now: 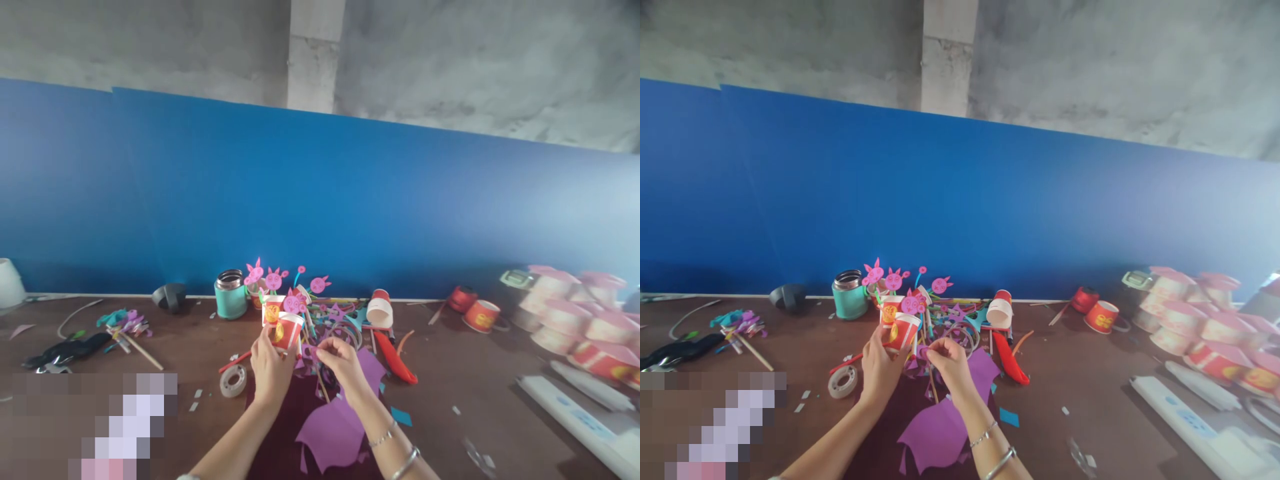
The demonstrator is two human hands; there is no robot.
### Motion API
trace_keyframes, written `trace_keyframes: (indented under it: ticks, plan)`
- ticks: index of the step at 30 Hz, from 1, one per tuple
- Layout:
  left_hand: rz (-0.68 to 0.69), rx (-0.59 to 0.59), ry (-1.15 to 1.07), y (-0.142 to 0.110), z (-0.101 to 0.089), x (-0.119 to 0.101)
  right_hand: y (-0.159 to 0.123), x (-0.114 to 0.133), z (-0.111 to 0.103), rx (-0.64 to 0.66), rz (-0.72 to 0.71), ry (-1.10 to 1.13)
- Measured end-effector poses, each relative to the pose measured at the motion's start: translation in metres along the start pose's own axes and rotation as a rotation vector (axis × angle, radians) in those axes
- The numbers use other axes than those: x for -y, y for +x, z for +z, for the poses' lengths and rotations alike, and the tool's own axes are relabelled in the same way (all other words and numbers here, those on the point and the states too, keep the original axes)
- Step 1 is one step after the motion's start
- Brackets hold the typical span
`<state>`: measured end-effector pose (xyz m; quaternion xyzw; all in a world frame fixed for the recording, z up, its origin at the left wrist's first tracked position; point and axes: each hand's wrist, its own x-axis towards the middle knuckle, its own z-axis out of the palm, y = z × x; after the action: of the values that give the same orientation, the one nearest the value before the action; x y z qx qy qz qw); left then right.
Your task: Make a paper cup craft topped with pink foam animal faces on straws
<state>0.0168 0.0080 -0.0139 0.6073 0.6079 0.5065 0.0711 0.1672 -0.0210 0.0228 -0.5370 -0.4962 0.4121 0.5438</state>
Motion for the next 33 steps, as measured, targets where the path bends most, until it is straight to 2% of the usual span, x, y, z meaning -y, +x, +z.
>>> trace_keyframes:
  ticks: [3,7,10,14,18,22,25,30,33]
  plan:
    - [-0.015,0.106,0.017,-0.001,0.005,0.004,-0.003,0.005,0.000,0.009,-0.001,0.013]
    - [0.075,0.095,-0.056,-0.008,0.005,-0.003,-0.005,0.017,0.002,-0.018,-0.045,0.097]
    - [0.178,0.140,-0.192,-0.014,0.003,-0.011,-0.004,0.031,0.006,-0.024,-0.140,0.124]
    - [0.278,0.236,-0.342,-0.020,0.001,-0.018,0.003,0.049,0.011,-0.003,-0.288,0.023]
    - [0.276,0.292,-0.359,-0.023,-0.001,-0.020,0.010,0.057,0.016,0.062,-0.375,-0.133]
    - [0.274,0.326,-0.352,-0.023,-0.002,-0.020,0.016,0.058,0.018,0.057,-0.443,-0.210]
    - [0.295,0.319,-0.332,-0.023,-0.002,-0.021,0.021,0.054,0.018,0.046,-0.414,-0.181]
    - [0.283,0.336,-0.318,-0.025,-0.002,-0.022,0.025,0.053,0.017,0.025,-0.196,0.020]
    - [0.282,0.348,-0.340,-0.026,-0.003,-0.023,0.024,0.060,0.017,-0.036,-0.127,0.101]
